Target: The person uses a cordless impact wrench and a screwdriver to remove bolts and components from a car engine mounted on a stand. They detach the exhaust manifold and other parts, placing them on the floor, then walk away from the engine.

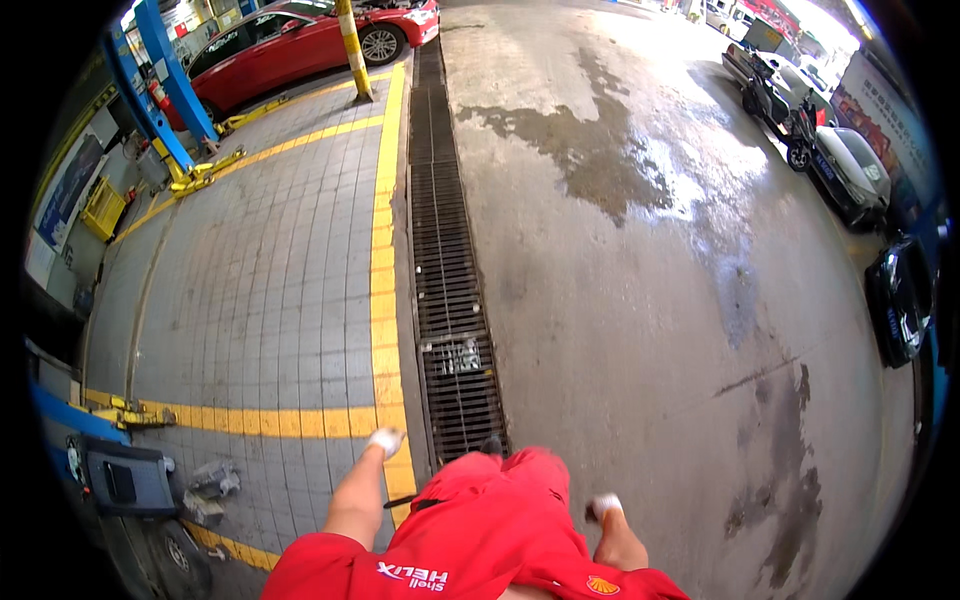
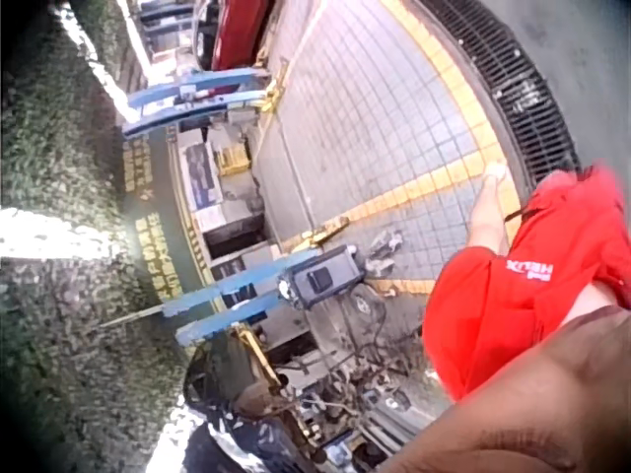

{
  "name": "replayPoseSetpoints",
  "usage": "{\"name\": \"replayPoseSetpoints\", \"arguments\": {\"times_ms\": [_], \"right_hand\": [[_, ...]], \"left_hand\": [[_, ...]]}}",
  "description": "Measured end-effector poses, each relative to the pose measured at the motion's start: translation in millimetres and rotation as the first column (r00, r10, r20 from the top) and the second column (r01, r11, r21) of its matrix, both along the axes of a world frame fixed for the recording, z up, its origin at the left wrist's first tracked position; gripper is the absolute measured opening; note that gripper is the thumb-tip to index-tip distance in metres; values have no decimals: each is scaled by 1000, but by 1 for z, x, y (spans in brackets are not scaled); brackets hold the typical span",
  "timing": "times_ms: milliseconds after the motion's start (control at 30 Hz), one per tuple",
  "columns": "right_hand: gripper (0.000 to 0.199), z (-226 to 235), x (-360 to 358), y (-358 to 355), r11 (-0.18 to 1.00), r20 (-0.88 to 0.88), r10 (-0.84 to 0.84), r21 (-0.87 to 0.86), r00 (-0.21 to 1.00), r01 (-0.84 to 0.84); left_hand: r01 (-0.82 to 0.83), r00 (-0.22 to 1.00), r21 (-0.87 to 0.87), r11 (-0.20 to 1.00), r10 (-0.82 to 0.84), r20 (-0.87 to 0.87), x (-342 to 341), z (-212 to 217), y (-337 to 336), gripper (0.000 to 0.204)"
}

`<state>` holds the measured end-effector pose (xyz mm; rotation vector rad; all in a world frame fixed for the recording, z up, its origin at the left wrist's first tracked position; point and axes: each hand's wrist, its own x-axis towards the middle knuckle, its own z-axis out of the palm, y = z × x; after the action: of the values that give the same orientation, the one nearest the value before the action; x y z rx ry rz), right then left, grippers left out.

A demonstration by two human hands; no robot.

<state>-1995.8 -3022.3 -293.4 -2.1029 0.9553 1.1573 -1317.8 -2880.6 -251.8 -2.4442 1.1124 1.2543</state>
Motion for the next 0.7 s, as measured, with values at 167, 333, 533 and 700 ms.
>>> {"name": "replayPoseSetpoints", "arguments": {"times_ms": [167,333,533,700], "right_hand": [[30,-27,-58,-30,969,-46,-142,196,989,148],[27,-41,90,-208,843,-175,-400,315,900,436],[19,-1,354,-659,921,97,-375,-76,922,382],[30,149,618,-997,625,796,-364,-176,484,761]], "left_hand": [[-312,940,-528,790,177,-291,31,148,-373,47],[145,940,-814,563,-334,-63,60,190,-577,47],[314,949,-178,932,-315,24,223,6,-607,56],[510,860,199,837,-493,-130,333,-26,-620,44]]}}
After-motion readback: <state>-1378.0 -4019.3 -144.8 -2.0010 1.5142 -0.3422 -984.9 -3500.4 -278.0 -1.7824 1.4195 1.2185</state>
